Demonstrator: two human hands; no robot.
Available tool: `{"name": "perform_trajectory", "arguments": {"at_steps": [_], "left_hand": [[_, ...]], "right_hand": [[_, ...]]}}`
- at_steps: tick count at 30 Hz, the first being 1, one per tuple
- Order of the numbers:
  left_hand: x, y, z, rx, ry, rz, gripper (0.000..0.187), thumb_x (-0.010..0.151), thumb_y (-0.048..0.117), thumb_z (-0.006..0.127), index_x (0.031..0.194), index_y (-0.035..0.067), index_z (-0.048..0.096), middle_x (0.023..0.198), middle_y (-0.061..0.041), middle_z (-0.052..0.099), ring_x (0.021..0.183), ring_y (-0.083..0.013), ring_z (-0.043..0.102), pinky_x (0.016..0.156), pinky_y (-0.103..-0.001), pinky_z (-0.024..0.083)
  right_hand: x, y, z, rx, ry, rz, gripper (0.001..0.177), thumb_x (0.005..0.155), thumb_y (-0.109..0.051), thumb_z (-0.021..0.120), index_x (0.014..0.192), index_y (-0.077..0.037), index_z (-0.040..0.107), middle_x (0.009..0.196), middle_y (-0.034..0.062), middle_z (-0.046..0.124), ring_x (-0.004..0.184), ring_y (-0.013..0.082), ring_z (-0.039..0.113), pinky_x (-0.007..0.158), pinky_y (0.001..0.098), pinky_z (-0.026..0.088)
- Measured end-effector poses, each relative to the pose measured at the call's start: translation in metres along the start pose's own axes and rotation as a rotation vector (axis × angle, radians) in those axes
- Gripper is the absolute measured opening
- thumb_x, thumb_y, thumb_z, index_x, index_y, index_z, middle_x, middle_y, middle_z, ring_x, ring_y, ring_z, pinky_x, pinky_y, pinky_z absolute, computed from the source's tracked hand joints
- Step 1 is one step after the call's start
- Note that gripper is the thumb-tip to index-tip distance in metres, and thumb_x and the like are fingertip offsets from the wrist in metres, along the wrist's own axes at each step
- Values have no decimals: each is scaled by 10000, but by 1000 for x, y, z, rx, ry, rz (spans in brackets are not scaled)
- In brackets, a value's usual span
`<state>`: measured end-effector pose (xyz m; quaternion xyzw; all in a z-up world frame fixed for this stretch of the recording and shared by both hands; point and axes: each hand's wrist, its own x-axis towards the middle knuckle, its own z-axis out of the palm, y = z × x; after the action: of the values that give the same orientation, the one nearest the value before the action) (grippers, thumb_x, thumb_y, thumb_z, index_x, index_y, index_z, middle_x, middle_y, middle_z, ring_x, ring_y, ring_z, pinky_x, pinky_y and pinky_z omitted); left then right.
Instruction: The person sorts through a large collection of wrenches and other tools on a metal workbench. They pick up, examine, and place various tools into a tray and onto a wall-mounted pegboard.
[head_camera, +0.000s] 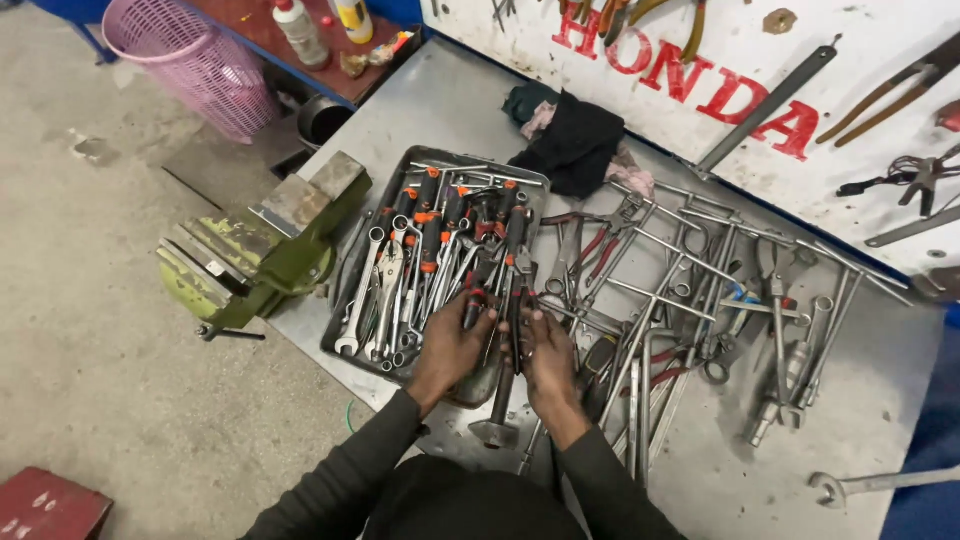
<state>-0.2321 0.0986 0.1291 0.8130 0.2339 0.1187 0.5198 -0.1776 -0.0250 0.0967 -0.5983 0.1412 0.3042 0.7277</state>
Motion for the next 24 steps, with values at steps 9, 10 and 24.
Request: {"name": "perform_trajectory", "arguments": {"at_steps": [9, 10, 24], "left_hand": [[31, -3, -67, -562, -400, -512, 246, 910, 113, 652, 1063, -68, 585, 697, -131, 585, 498, -109, 481, 387, -213, 376], [40, -17, -64, -562, -405, -513, 246, 910, 113, 652, 1063, -68, 585, 697, -131, 585, 498, -109, 481, 387, -213, 376], [69, -174, -16, 566, -153, -285, 624, 850, 589, 689, 1088, 26, 563, 1077, -261, 638, 1043, -464, 659, 881, -571, 537]], "right_hand": [[-7, 11, 0, -415, -5, -360, 423, 1035, -258, 480, 1384, -22, 510, 1352, 247, 569, 1328, 434, 470, 1094, 569, 391], [-2, 14, -7, -415, -1, -358, 423, 1035, -258, 480, 1384, -22, 510, 1352, 247, 569, 1328, 434, 470, 1094, 569, 391], [18, 76, -81, -316, 83, -189, 287, 1009, -308, 555, 1111, -88, 708, 956, 108, 757, 933, 212, 678, 821, 356, 545]]}}
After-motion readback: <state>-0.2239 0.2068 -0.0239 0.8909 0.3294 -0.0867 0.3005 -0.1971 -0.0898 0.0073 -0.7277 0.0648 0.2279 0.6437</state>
